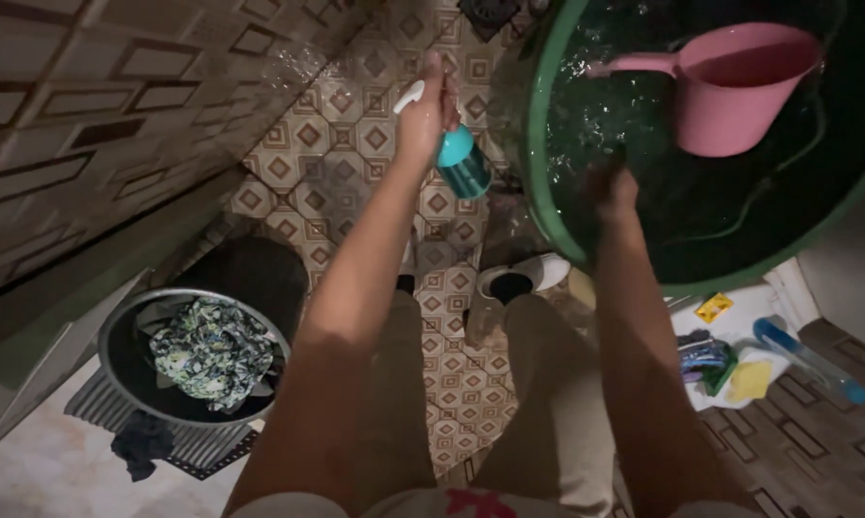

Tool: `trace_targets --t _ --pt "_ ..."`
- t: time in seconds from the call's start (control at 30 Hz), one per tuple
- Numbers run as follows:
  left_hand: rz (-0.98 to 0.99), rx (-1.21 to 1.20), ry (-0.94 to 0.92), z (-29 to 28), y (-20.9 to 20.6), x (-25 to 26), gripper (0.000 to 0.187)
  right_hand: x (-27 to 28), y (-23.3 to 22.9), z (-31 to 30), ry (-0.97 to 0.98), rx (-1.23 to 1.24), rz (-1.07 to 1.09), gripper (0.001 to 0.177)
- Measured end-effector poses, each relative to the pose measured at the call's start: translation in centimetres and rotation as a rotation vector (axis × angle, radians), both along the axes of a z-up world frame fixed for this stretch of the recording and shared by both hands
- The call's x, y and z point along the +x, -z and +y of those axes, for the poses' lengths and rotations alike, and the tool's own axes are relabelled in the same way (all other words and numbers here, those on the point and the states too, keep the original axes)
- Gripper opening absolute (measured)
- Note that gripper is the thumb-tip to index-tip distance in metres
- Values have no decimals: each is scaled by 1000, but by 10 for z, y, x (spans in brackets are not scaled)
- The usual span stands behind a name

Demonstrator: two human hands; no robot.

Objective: Washing a small plastic basin with soap and a sponge in a bathroom.

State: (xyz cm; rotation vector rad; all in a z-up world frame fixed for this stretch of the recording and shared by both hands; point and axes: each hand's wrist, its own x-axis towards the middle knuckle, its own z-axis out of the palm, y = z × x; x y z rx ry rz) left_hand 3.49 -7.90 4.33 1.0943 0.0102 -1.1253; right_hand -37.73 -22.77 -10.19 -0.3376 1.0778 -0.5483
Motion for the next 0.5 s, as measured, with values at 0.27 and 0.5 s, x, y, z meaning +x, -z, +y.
trace_targets --t 0.27,0.5 --pt "-317 123 80 -1 -43 -9 31 87 -73 -15 42 402 -426 36" --pt "-506 -68 57 -19 -24 -19 22 258 -294 36 -580 -264 -159 43"
